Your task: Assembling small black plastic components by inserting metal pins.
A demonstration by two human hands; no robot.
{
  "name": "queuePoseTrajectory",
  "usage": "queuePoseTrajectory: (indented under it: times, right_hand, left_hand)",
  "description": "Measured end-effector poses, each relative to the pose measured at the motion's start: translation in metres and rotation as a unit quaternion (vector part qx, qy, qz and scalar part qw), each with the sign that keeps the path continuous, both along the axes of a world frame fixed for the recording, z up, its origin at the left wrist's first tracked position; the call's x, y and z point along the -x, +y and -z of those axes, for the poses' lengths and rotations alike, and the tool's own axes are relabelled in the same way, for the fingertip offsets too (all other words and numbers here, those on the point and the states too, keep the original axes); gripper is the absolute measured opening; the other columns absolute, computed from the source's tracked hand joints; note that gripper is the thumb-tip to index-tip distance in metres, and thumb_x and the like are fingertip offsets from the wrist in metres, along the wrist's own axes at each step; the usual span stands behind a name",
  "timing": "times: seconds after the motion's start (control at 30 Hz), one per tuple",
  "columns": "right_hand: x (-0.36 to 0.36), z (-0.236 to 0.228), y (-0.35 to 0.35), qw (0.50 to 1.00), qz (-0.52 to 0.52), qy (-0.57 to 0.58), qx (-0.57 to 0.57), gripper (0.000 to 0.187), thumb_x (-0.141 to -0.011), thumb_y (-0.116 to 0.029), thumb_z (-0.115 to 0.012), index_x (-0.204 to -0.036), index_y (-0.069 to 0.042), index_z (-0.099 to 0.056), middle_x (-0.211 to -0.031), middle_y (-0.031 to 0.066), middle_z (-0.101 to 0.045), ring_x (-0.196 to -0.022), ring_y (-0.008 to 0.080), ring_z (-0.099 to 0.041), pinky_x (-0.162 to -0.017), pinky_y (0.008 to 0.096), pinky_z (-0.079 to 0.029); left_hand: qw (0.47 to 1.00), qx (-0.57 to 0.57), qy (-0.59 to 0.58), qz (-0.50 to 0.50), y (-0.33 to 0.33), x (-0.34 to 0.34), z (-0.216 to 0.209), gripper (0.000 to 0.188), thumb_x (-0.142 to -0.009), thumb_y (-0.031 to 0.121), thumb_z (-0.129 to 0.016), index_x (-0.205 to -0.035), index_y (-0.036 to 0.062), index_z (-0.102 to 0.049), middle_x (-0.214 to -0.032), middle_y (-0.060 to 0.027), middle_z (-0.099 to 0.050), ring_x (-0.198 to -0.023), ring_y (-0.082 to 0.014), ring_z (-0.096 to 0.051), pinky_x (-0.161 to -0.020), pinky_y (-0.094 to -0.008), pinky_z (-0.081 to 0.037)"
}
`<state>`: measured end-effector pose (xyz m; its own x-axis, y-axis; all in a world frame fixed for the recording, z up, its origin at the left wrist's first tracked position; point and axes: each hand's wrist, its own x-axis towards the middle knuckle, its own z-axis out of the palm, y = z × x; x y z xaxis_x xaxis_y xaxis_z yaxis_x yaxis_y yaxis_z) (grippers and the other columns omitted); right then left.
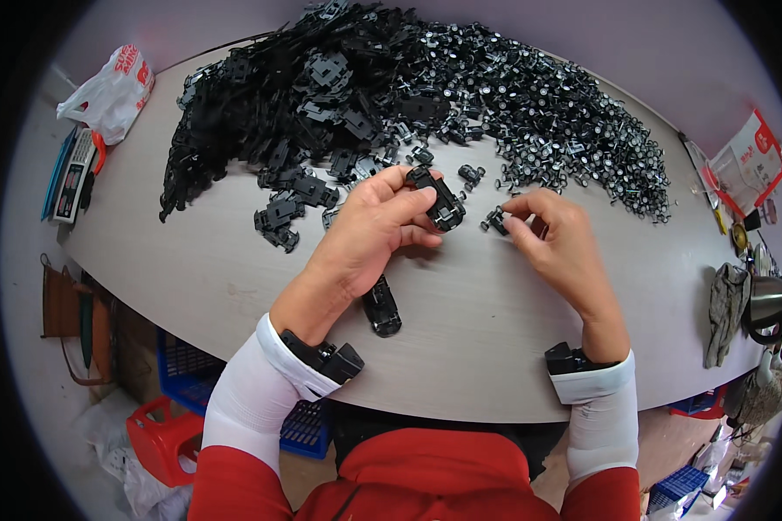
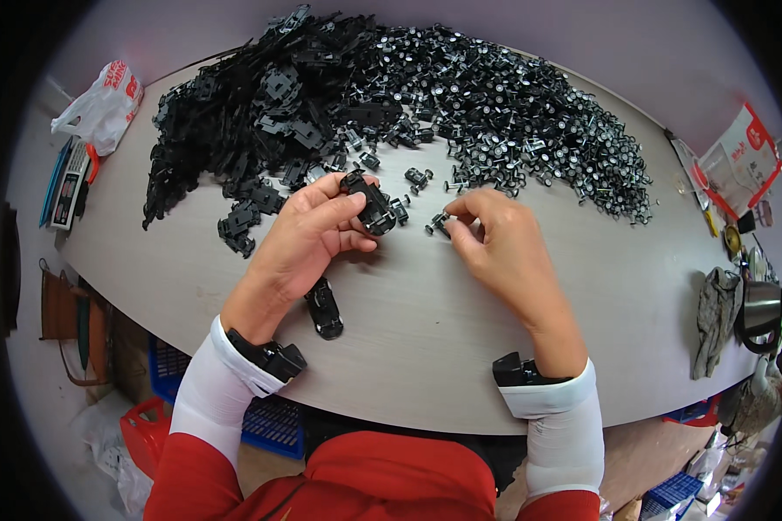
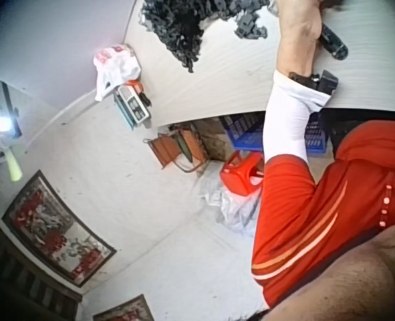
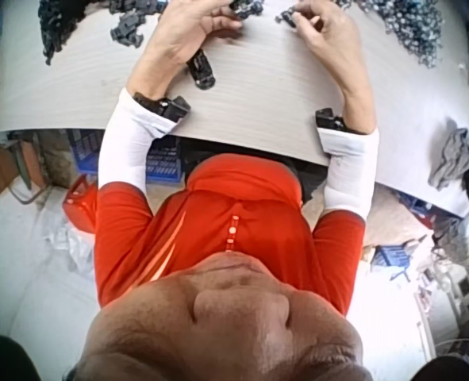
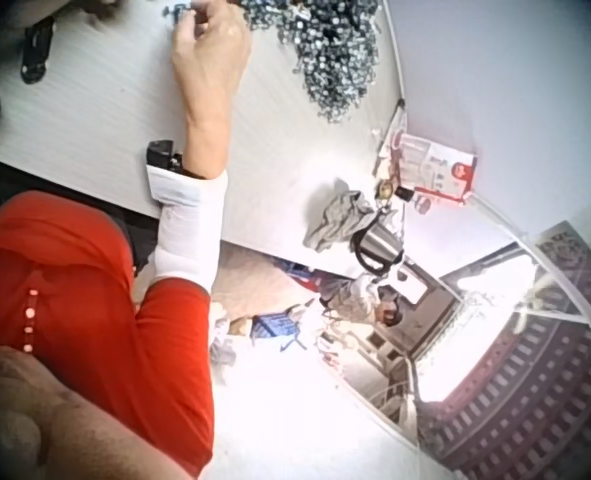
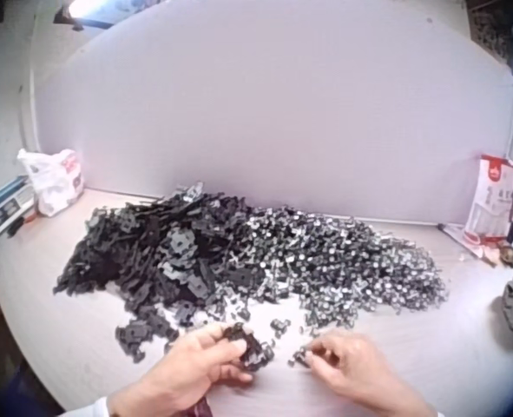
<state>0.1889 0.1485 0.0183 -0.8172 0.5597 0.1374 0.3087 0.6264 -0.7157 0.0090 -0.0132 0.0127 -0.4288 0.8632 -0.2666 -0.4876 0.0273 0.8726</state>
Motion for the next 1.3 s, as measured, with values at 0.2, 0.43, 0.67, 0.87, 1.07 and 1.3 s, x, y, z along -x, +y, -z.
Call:
queuePoseTrajectory:
  times: [0.2,0.43,0.67,0.87,1.07,1.3]
  right_hand:
    - [0.003,0.008,-0.005,0.996,-0.011,-0.004,-0.083,0.012,-0.084,-0.006,-0.074,-0.092,0.001,-0.068,-0.088,0.0128,-0.066,-0.073,0.0283,-0.066,-0.067,0.0372,-0.052]
    - [0.011,0.003,-0.012,0.998,0.032,0.027,-0.045,0.013,-0.082,-0.009,-0.077,-0.084,-0.001,-0.066,-0.082,0.0095,-0.065,-0.066,0.0222,-0.062,-0.06,0.0337,-0.049]
    - [0.026,-0.009,-0.041,0.993,0.011,0.114,-0.013,0.015,-0.082,-0.01,-0.077,-0.081,-0.001,-0.064,-0.076,0.008,-0.063,-0.059,0.0191,-0.058,-0.055,0.0322,-0.047]
    - [0.028,-0.001,-0.041,0.994,0.015,0.092,-0.064,0.017,-0.081,-0.008,-0.076,-0.079,-0.003,-0.061,-0.075,0.0097,-0.062,-0.059,0.0243,-0.059,-0.055,0.0368,-0.048]
    - [0.031,0.002,-0.046,0.987,0.013,0.137,-0.077,0.014,-0.083,-0.006,-0.075,-0.082,-0.002,-0.062,-0.08,0.0106,-0.063,-0.062,0.0263,-0.061,-0.058,0.0377,-0.05]
    - [0.018,-0.008,-0.03,0.991,-0.025,0.133,0.014,0.006,-0.086,-0.002,-0.073,-0.091,0.0,-0.072,-0.081,0.0076,-0.065,-0.067,0.0162,-0.063,-0.061,0.0286,-0.05]
  left_hand:
    - [0.999,-0.004,0.008,0.035,-0.001,0.0,0.005,0.03,-0.1,0.009,-0.061,-0.128,-0.0009,-0.061,-0.104,-0.0036,-0.068,-0.085,-0.0093,-0.065,-0.075,-0.0262,-0.059]
    - [0.993,-0.022,0.111,0.042,0.0,-0.009,0.011,0.03,-0.1,0.005,-0.059,-0.13,-0.0026,-0.06,-0.108,-0.0035,-0.069,-0.091,-0.0081,-0.066,-0.078,-0.0235,-0.056]
    - [0.961,0.005,0.275,0.039,0.0,-0.018,0.012,0.026,-0.099,0.003,-0.06,-0.123,-0.003,-0.064,-0.102,-0.0021,-0.07,-0.088,-0.0062,-0.065,-0.076,-0.023,-0.055]
    - [0.924,0.05,0.374,0.057,0.0,-0.028,0.004,0.026,-0.096,0.002,-0.06,-0.12,-0.0057,-0.065,-0.091,-0.0015,-0.069,-0.08,-0.0061,-0.064,-0.074,-0.0224,-0.053]
    - [0.989,-0.029,0.137,0.039,0.001,-0.024,0.005,0.023,-0.099,0.008,-0.061,-0.118,-0.0042,-0.064,-0.104,-0.0063,-0.069,-0.087,-0.0092,-0.066,-0.077,-0.0248,-0.057]
    - [0.998,-0.01,0.048,0.028,0.003,-0.017,0.012,0.023,-0.103,0.022,-0.063,-0.105,-0.0013,-0.066,-0.094,-0.0049,-0.069,-0.078,-0.0084,-0.065,-0.067,-0.0221,-0.055]
